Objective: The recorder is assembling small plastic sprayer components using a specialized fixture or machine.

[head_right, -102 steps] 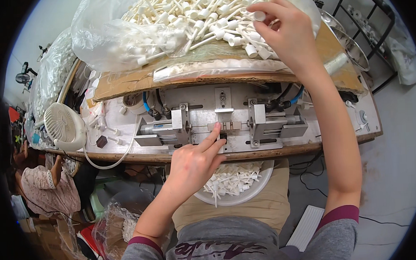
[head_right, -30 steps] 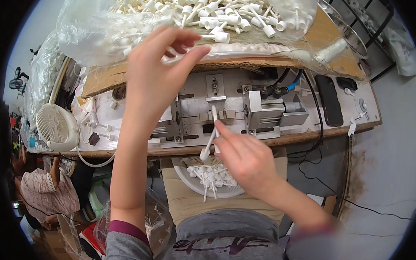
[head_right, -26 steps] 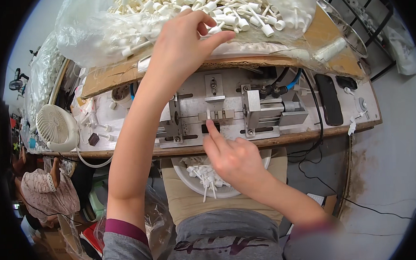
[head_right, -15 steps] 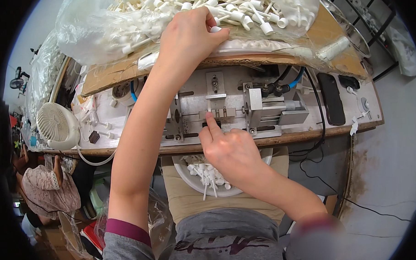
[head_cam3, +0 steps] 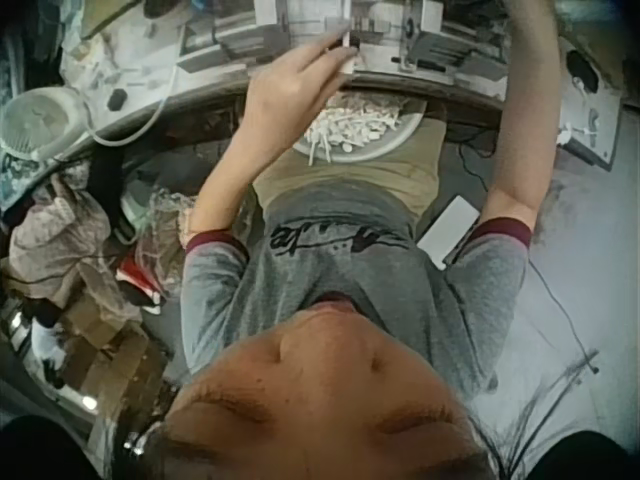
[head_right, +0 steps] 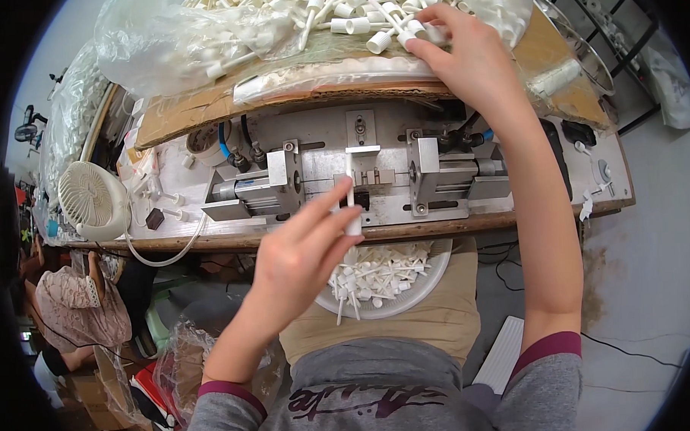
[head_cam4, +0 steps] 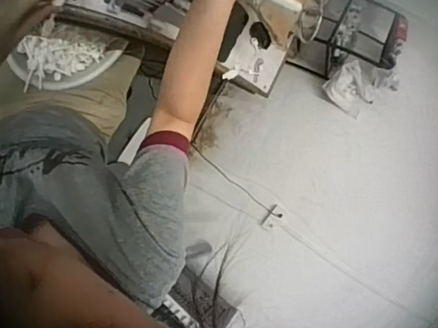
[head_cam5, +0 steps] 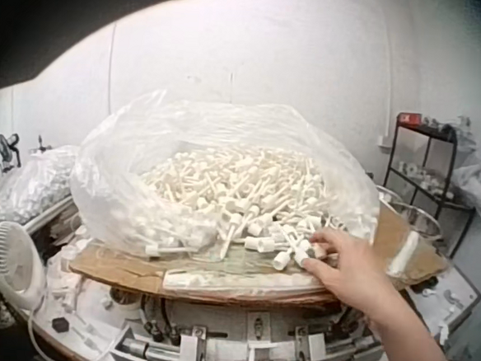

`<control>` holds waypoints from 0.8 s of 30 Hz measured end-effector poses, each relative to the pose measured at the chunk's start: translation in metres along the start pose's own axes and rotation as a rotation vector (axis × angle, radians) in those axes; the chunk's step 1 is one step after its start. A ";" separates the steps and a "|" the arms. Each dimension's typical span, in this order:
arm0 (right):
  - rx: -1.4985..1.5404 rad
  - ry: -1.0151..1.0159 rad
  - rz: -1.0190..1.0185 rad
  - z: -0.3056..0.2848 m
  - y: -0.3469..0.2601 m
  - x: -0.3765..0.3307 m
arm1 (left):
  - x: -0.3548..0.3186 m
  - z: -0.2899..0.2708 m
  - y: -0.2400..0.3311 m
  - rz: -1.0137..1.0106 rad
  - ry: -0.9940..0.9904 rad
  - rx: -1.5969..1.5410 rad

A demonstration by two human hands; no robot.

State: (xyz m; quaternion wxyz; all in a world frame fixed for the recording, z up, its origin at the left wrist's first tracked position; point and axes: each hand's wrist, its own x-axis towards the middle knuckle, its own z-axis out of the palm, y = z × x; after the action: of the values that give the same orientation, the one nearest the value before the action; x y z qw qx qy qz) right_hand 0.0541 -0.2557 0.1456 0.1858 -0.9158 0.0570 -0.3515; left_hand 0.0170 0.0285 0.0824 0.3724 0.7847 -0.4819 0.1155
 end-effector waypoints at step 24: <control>0.219 -0.030 -0.109 -0.025 -0.041 -0.030 | 0.031 -0.015 -0.008 -0.036 -0.090 0.035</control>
State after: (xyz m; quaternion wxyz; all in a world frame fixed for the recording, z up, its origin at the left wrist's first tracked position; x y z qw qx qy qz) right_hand 0.0139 -0.2186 0.1593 0.2663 -0.8969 -0.0345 -0.3512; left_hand 0.0417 0.0205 0.1059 0.3384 0.8040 -0.4820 0.0819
